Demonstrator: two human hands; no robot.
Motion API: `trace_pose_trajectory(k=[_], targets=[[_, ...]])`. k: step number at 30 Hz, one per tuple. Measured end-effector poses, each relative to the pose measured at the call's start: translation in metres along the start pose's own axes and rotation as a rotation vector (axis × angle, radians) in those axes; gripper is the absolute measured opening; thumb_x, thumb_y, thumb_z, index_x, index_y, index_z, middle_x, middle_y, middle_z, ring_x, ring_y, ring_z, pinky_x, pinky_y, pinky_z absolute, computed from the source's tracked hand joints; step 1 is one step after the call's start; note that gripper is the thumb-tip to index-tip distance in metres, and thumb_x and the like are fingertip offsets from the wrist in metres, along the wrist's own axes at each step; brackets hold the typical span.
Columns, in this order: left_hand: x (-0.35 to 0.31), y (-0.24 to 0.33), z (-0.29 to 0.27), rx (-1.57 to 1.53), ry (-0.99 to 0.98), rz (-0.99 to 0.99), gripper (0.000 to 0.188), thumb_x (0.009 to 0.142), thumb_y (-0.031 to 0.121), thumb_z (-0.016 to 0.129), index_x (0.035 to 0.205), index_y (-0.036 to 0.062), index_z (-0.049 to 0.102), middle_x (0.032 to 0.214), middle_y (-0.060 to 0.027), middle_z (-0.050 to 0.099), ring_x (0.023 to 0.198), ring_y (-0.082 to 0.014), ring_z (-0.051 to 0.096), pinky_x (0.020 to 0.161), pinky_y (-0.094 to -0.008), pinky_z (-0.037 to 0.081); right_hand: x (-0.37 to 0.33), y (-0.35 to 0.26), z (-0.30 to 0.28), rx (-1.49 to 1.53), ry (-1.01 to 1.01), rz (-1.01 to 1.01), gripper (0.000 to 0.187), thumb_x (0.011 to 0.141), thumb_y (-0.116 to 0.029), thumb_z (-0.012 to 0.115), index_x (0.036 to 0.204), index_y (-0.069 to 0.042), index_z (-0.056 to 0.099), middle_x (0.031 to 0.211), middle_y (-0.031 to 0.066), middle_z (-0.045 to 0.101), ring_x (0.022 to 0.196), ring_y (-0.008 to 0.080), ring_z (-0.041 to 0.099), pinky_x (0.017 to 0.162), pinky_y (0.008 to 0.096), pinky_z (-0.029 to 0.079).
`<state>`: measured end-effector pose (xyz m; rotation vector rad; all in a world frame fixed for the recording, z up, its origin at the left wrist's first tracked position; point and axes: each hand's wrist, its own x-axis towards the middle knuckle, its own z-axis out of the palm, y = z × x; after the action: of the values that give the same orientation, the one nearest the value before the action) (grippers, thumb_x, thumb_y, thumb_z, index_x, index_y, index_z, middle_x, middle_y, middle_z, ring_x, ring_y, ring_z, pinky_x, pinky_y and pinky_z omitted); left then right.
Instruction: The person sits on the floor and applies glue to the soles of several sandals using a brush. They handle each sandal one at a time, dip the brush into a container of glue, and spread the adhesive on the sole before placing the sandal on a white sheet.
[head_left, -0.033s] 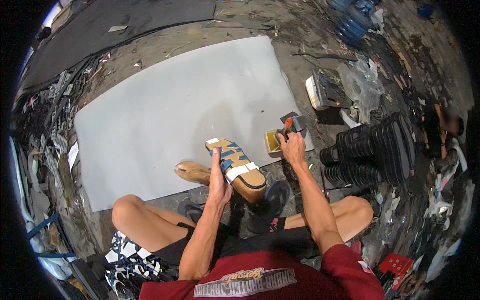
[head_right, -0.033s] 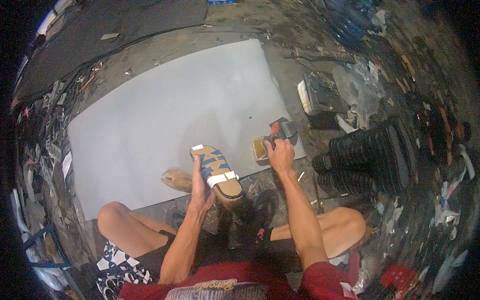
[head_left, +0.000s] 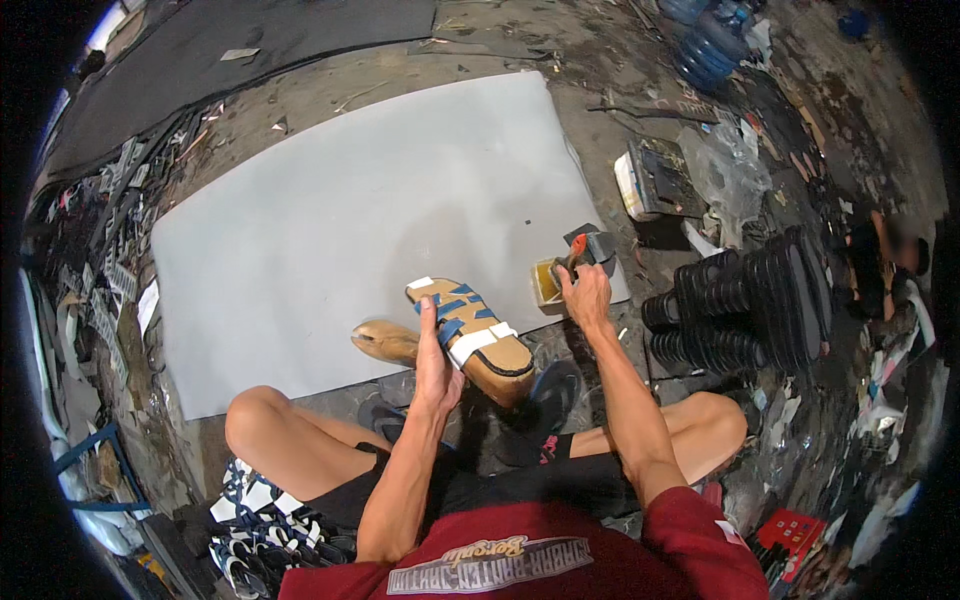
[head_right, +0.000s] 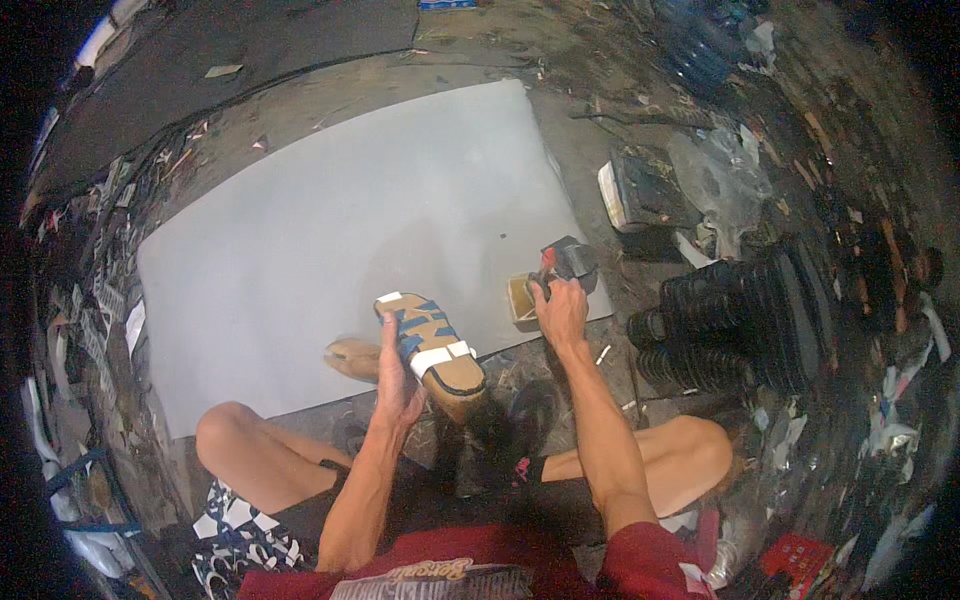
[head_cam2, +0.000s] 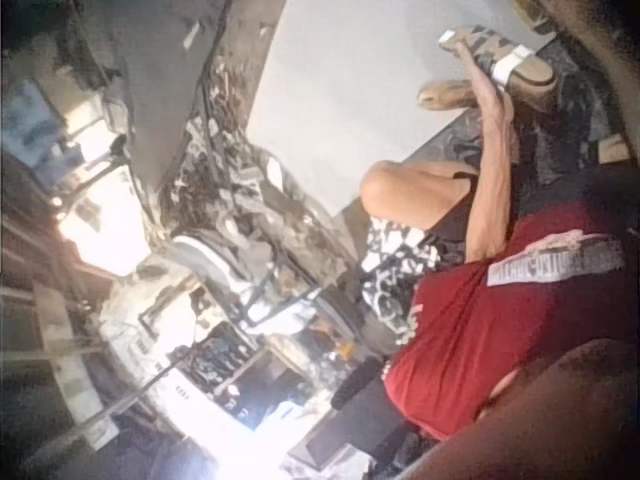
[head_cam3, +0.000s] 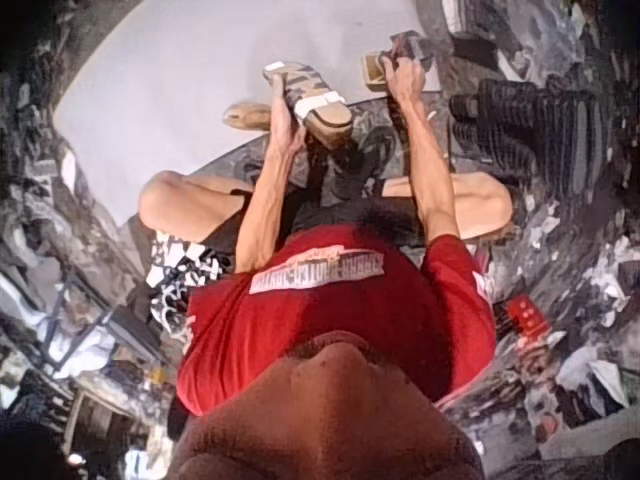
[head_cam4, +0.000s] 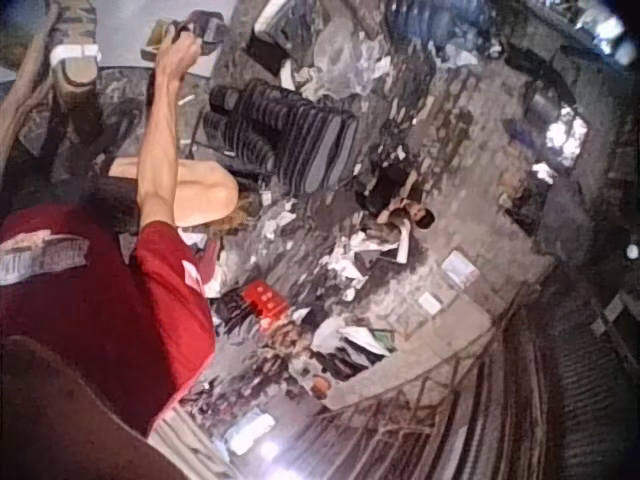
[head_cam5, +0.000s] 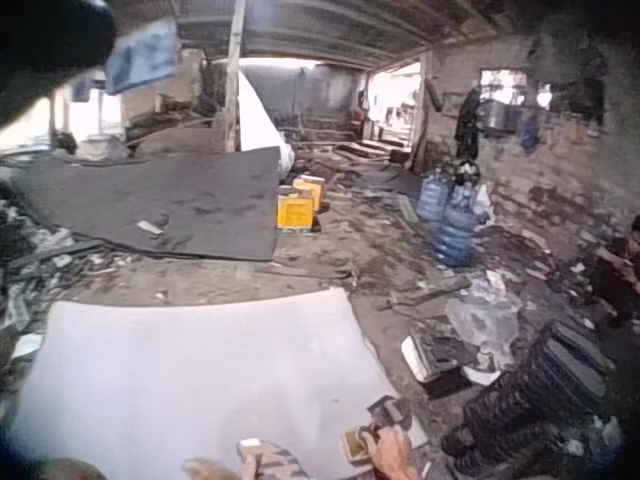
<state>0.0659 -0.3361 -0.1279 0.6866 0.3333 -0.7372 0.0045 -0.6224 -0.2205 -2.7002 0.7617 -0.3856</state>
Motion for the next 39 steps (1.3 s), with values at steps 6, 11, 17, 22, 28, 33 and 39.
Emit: trace_pose_trajectory(k=[6, 11, 17, 22, 28, 33, 39], targets=[[-0.051, 0.028, 0.007, -0.076, 0.070, 0.077, 0.068, 0.105, 0.064, 0.050, 0.139, 0.0057, 0.054, 0.126, -0.0116, 0.068, 0.114, -0.0235, 0.069, 0.101, -0.0418, 0.058, -0.001, -0.010, 0.027, -0.049, 0.009, -0.065, 0.038, 0.096, -0.035, 0.071, 0.091, 0.003, 0.073, 0.091, 0.0218, 0.073, 0.095, 0.0400, 0.064, 0.085, 0.0524, 0.050], [-0.056, 0.029, -0.005, -0.074, 0.054, 0.065, 0.067, 0.105, 0.063, 0.050, 0.141, 0.0061, 0.054, 0.128, -0.0121, 0.067, 0.116, -0.0250, 0.066, 0.103, -0.0427, 0.055, 0.013, 0.004, 0.014, -0.006, 0.276, 0.043, 0.042, 0.095, -0.037, 0.072, 0.085, 0.004, 0.072, 0.080, 0.0246, 0.069, 0.087, 0.0425, 0.066, 0.080, 0.0559, 0.050], [-0.057, 0.026, 0.000, -0.097, 0.061, 0.052, 0.073, 0.106, 0.068, 0.041, 0.140, 0.0041, 0.055, 0.125, -0.0133, 0.067, 0.111, -0.0264, 0.067, 0.101, -0.0441, 0.055, -0.008, 0.038, 0.009, 0.192, 0.070, 0.269, 0.053, 0.098, -0.045, 0.069, 0.082, 0.005, 0.065, 0.069, 0.0238, 0.061, 0.070, 0.0400, 0.062, 0.070, 0.0535, 0.046], [-0.061, 0.031, 0.000, 0.128, 0.054, 0.114, 0.076, 0.107, 0.070, 0.032, 0.136, 0.0048, 0.057, 0.117, -0.0122, 0.071, 0.099, -0.0221, 0.072, 0.086, -0.0390, 0.062, -0.022, 0.046, 0.013, 0.695, -0.206, 0.799, 0.059, 0.097, -0.053, 0.068, 0.100, 0.006, 0.072, 0.087, 0.0153, 0.070, 0.086, 0.0256, 0.067, 0.079, 0.0462, 0.050], [-0.071, 0.038, 0.020, 0.245, 0.019, 0.079, 0.082, 0.106, 0.073, 0.028, 0.138, 0.0037, 0.057, 0.121, -0.0135, 0.071, 0.103, -0.0228, 0.072, 0.089, -0.0397, 0.061, -0.027, 0.035, -0.006, 0.819, -0.409, 0.680, 0.042, 0.102, -0.042, 0.068, 0.111, -0.002, 0.072, 0.105, 0.0070, 0.073, 0.093, 0.0225, 0.069, 0.084, 0.0389, 0.053], [-0.086, 0.054, 0.020, 0.390, -0.045, 0.099, 0.081, 0.110, 0.068, 0.023, 0.143, 0.0008, 0.055, 0.129, -0.0161, 0.069, 0.112, -0.0226, 0.069, 0.098, -0.0384, 0.057, -0.001, -0.117, -0.165, 1.587, -0.278, 0.512, 0.035, 0.105, -0.038, 0.066, 0.120, -0.007, 0.069, 0.107, 0.0048, 0.072, 0.092, 0.0127, 0.067, 0.078, 0.0283, 0.052], [-0.087, 0.062, 0.038, 0.526, -0.167, 0.154, 0.072, 0.114, 0.057, 0.021, 0.131, -0.0013, 0.060, 0.125, -0.0173, 0.070, 0.109, -0.0202, 0.070, 0.097, -0.0346, 0.056, -0.032, -0.201, -0.245, 1.124, -0.245, 0.131, 0.036, 0.108, -0.030, 0.062, 0.120, 0.003, 0.070, 0.110, 0.0101, 0.076, 0.101, 0.0174, 0.070, 0.091, 0.0349, 0.054]])
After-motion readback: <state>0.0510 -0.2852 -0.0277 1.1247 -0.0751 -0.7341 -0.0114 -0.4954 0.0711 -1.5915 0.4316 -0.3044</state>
